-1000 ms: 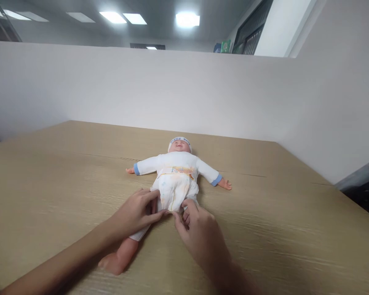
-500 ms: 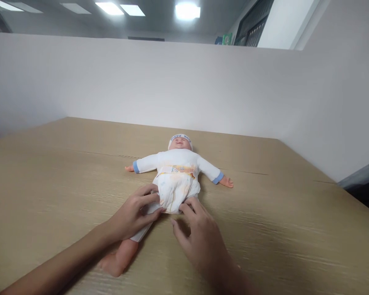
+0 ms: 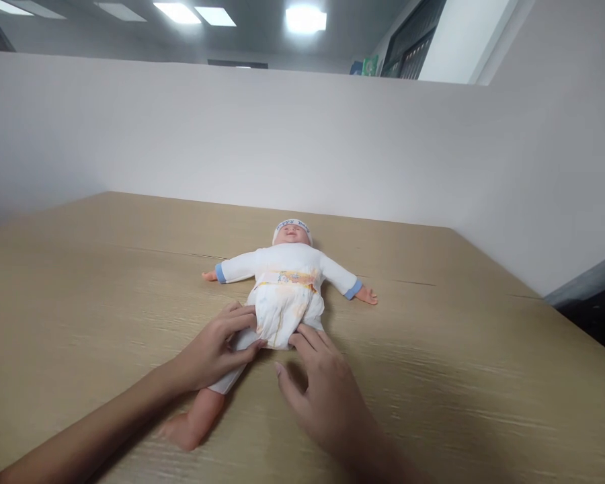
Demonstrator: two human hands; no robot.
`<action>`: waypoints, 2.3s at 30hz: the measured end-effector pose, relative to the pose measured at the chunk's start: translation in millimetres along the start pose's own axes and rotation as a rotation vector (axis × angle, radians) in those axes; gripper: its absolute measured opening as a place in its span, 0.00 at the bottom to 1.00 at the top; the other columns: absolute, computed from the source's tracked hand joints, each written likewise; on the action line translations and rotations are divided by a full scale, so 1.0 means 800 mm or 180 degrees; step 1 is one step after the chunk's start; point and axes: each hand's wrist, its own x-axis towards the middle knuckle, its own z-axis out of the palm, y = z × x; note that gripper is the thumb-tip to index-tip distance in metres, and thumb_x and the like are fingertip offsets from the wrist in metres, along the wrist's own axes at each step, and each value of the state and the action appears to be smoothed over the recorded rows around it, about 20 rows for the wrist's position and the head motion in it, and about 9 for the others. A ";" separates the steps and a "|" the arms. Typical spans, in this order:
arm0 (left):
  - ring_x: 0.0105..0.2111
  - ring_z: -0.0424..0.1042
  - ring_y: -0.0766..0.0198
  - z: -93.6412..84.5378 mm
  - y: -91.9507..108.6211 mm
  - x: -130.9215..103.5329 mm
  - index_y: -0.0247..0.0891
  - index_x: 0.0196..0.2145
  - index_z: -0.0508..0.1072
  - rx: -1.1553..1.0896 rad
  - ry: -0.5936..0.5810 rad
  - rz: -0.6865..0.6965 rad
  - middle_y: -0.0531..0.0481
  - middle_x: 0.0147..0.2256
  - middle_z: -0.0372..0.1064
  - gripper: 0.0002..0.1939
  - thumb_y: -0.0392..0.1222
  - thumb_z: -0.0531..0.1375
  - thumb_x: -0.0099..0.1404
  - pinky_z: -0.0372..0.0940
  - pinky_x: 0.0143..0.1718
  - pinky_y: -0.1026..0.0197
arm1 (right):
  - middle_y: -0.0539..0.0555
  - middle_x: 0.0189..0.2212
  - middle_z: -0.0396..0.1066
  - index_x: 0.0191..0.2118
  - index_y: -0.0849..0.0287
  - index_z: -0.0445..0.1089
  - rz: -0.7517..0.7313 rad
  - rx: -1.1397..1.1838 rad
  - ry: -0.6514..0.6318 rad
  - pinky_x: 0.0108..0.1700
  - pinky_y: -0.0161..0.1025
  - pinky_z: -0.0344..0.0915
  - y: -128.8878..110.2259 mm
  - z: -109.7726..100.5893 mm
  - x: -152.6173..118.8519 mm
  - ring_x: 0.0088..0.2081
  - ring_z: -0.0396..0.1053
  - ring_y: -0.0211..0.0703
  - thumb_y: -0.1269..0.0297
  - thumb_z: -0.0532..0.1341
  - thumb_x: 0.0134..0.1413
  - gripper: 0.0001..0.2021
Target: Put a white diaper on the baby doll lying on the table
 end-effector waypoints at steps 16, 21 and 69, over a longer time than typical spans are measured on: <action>0.35 0.60 0.63 0.012 -0.006 0.000 0.43 0.40 0.61 -0.0839 0.0488 -0.0577 0.56 0.37 0.60 0.16 0.46 0.67 0.68 0.59 0.38 0.59 | 0.51 0.39 0.78 0.47 0.51 0.62 0.0879 0.0275 0.0849 0.32 0.40 0.64 0.015 0.014 0.009 0.26 0.66 0.41 0.55 0.66 0.60 0.15; 0.38 0.63 0.65 0.024 -0.018 -0.001 0.44 0.41 0.56 -0.1311 0.0782 -0.0777 0.57 0.39 0.58 0.23 0.47 0.70 0.66 0.62 0.40 0.60 | 0.53 0.40 0.81 0.41 0.51 0.64 0.0917 0.0130 0.1068 0.34 0.42 0.63 0.021 0.010 0.009 0.29 0.70 0.44 0.51 0.69 0.58 0.15; 0.42 0.77 0.51 0.008 -0.007 0.007 0.37 0.41 0.81 -0.2266 0.0336 -0.1462 0.45 0.40 0.80 0.22 0.61 0.69 0.66 0.70 0.42 0.54 | 0.51 0.27 0.72 0.32 0.55 0.74 0.1194 0.1035 0.0157 0.30 0.38 0.60 0.005 -0.018 0.019 0.31 0.66 0.44 0.43 0.63 0.65 0.20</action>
